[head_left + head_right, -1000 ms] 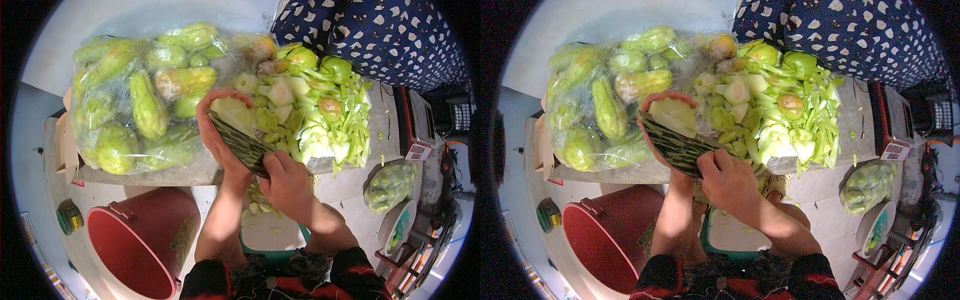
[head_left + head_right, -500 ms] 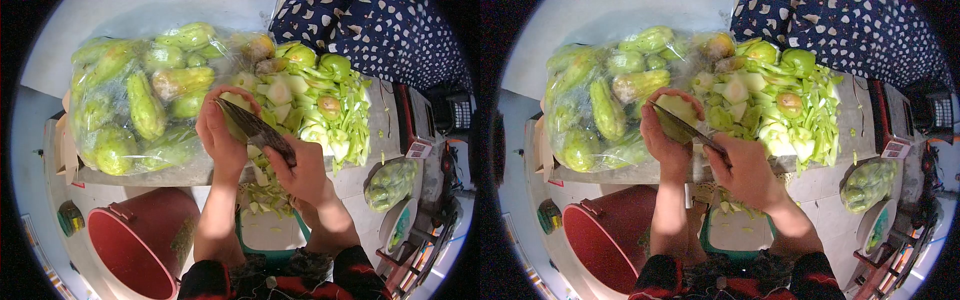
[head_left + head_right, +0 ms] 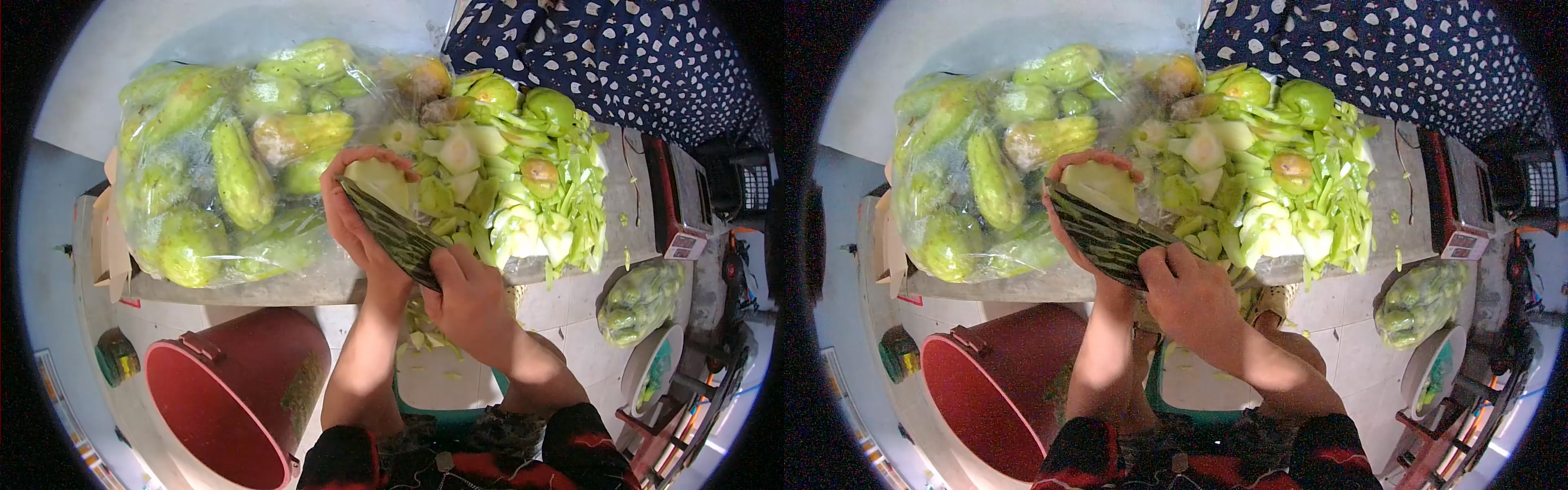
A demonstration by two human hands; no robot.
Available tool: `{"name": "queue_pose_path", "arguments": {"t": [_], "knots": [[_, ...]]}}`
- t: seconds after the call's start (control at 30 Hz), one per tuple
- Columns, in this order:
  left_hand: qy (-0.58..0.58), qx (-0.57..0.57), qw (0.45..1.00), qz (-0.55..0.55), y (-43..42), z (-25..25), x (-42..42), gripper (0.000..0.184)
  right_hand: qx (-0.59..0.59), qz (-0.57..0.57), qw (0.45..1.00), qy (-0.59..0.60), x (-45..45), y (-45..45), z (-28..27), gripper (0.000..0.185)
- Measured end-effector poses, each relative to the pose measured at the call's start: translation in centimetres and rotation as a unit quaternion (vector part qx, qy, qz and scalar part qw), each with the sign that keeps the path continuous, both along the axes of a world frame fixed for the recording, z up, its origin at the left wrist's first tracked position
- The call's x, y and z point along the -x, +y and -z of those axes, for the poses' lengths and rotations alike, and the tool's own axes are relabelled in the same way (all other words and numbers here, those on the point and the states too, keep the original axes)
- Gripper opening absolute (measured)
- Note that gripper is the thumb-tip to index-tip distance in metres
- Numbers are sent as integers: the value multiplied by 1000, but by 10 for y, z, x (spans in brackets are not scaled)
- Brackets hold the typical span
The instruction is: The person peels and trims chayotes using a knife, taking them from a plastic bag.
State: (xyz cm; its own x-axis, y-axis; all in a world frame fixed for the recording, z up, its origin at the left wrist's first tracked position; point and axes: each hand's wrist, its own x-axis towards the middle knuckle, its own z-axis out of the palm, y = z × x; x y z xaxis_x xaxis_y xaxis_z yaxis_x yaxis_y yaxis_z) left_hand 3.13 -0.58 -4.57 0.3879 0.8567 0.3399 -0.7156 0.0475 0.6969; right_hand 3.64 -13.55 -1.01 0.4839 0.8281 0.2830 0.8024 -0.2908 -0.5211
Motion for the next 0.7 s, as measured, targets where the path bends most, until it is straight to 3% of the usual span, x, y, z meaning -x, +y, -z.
{"name": "queue_pose_path", "arguments": {"t": [0.3,0.37,0.6,0.7], "knots": [[45,-61,996,-37,1,-3,0,46,15,8,1000,-23,2,-2,-6,22],[-96,38,989,106,2,-1,-1,49,13,-12,999,-42,0,-3,-6,20],[-103,69,976,179,6,-4,1,52,13,-6,998,-66,0,-2,-2,20],[-44,45,991,121,8,-1,3,53,13,-1,1000,14,-8,-1,-7,16]]}}
